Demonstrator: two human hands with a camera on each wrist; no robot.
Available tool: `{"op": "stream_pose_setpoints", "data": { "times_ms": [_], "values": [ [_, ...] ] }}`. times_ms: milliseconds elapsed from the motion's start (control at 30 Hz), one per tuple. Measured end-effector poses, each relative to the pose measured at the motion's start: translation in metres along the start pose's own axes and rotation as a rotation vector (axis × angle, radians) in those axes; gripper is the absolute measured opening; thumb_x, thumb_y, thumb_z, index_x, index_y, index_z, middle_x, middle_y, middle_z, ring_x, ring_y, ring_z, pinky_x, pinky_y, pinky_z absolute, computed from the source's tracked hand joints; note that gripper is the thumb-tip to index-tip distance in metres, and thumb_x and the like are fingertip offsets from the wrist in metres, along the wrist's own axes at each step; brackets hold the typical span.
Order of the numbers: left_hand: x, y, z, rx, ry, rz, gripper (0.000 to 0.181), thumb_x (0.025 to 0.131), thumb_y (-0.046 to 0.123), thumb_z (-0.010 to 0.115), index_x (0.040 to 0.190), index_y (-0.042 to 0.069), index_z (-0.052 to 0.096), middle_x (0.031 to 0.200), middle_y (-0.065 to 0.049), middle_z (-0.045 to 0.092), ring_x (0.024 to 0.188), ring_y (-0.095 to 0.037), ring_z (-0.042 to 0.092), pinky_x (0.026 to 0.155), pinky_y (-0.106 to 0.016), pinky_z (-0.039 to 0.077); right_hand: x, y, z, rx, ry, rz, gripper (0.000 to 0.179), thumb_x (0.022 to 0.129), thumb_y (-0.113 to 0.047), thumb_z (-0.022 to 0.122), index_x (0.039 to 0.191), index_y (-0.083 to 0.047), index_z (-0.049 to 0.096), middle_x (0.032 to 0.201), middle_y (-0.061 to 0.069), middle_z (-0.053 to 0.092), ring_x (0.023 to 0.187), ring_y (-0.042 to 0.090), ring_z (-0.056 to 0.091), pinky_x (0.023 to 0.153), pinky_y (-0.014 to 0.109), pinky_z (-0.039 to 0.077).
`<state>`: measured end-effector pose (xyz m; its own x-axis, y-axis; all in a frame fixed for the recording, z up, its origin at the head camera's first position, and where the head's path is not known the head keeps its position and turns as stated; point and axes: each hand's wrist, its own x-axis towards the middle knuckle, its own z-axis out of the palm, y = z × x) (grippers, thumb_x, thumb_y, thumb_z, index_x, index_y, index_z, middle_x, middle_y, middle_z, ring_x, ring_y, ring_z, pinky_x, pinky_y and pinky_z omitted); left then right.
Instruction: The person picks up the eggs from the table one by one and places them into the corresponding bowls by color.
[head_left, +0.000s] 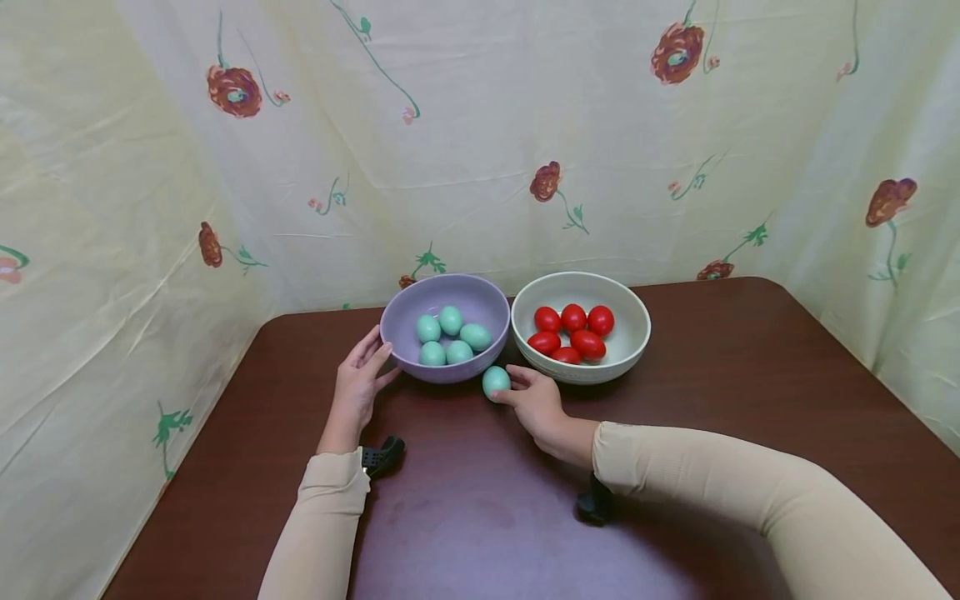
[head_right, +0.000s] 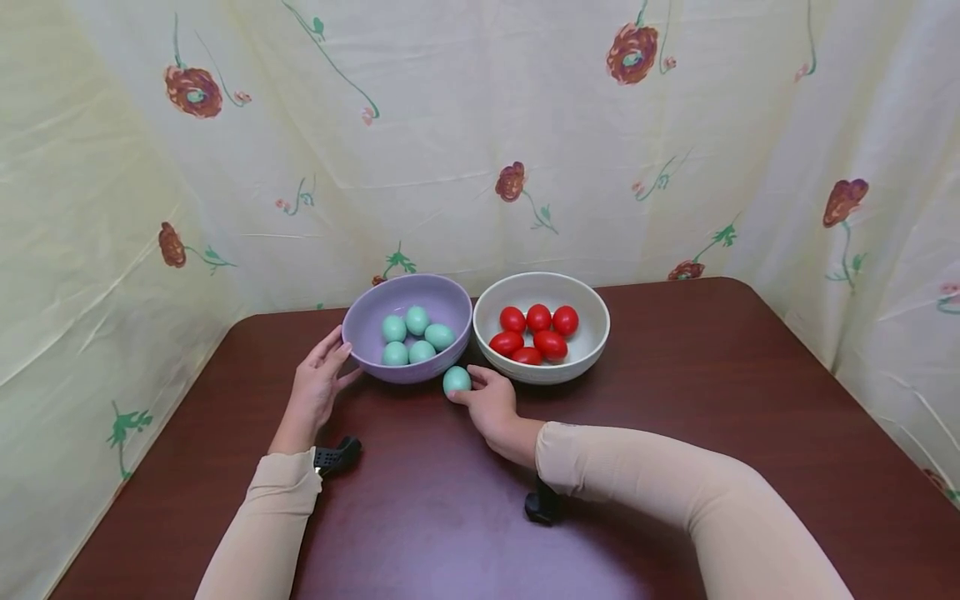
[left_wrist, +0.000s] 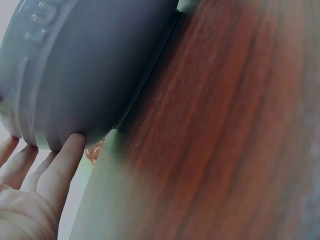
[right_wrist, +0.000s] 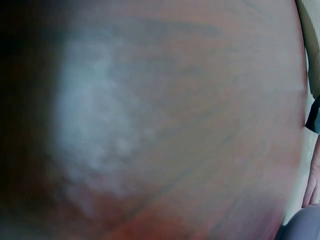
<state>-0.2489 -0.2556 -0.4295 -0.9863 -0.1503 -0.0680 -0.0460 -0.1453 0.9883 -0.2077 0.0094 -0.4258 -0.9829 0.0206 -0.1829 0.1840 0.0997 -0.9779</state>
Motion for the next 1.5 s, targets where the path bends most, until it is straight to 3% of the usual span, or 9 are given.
{"op": "stream_pose_setpoints", "data": {
  "times_ms": [367, 567, 833, 1033, 1167, 1367, 1500],
  "values": [
    [0.001, -0.001, -0.001, -0.004, 0.000, 0.005, 0.060, 0.099, 0.024, 0.062, 0.154, 0.017, 0.039, 0.161, -0.005, 0.036, 0.141, -0.021, 0.045, 0.099, -0.041, 0.052, 0.005, -0.007, -0.005, -0.085, 0.000, 0.040, 0.047, 0.084, -0.010, 0.073, 0.130, 0.000, 0.065, 0.126, 0.019, 0.068, 0.119, 0.029, 0.059, 0.103, 0.041, 0.051],
    [0.000, -0.001, -0.001, -0.006, 0.003, -0.006, 0.059, 0.099, 0.023, 0.061, 0.154, 0.017, 0.039, 0.161, -0.005, 0.036, 0.141, -0.021, 0.046, 0.099, -0.041, 0.052, 0.001, -0.013, -0.007, -0.114, -0.045, 0.058, 0.045, 0.084, -0.013, 0.074, 0.127, -0.002, 0.067, 0.125, 0.016, 0.070, 0.116, 0.026, 0.059, 0.101, 0.038, 0.051],
    [0.001, 0.000, -0.001, -0.012, 0.001, 0.008, 0.058, 0.100, 0.022, 0.061, 0.153, 0.016, 0.040, 0.161, -0.006, 0.037, 0.140, -0.022, 0.046, 0.099, -0.042, 0.052, -0.011, -0.031, -0.014, -0.051, -0.119, 0.054, 0.041, 0.086, -0.014, 0.075, 0.125, -0.005, 0.069, 0.119, 0.014, 0.072, 0.098, 0.018, 0.067, 0.099, 0.039, 0.055],
    [0.001, 0.001, -0.001, -0.025, -0.009, -0.005, 0.059, 0.100, 0.020, 0.061, 0.154, 0.016, 0.038, 0.161, -0.006, 0.036, 0.140, -0.021, 0.046, 0.102, -0.044, 0.050, -0.016, -0.047, -0.018, -0.021, -0.142, 0.040, 0.039, 0.086, -0.014, 0.074, 0.124, -0.007, 0.070, 0.109, 0.011, 0.076, 0.096, 0.016, 0.069, 0.104, 0.043, 0.053],
    [0.001, 0.001, -0.002, -0.026, -0.012, -0.004, 0.059, 0.100, 0.020, 0.061, 0.154, 0.016, 0.039, 0.161, -0.006, 0.036, 0.140, -0.021, 0.046, 0.103, -0.045, 0.049, -0.016, -0.057, -0.017, -0.022, -0.151, 0.022, 0.040, 0.086, -0.017, 0.074, 0.126, -0.010, 0.070, 0.112, 0.009, 0.075, 0.099, 0.018, 0.068, 0.105, 0.045, 0.051],
    [0.001, 0.001, -0.002, -0.026, -0.017, 0.003, 0.059, 0.100, 0.020, 0.060, 0.154, 0.015, 0.038, 0.161, -0.006, 0.036, 0.141, -0.021, 0.045, 0.104, -0.046, 0.049, -0.012, -0.073, -0.011, -0.039, -0.142, 0.003, 0.043, 0.086, -0.019, 0.075, 0.128, -0.012, 0.069, 0.128, 0.007, 0.069, 0.120, 0.021, 0.059, 0.104, 0.039, 0.052],
    [0.002, 0.000, -0.002, -0.029, -0.020, 0.009, 0.059, 0.100, 0.019, 0.060, 0.154, 0.014, 0.038, 0.161, -0.007, 0.035, 0.142, -0.022, 0.044, 0.104, -0.046, 0.048, -0.003, -0.078, -0.005, -0.057, -0.117, -0.045, 0.044, 0.085, -0.020, 0.076, 0.127, -0.012, 0.069, 0.128, 0.007, 0.069, 0.126, 0.022, 0.056, 0.103, 0.036, 0.053]
  ]
}}
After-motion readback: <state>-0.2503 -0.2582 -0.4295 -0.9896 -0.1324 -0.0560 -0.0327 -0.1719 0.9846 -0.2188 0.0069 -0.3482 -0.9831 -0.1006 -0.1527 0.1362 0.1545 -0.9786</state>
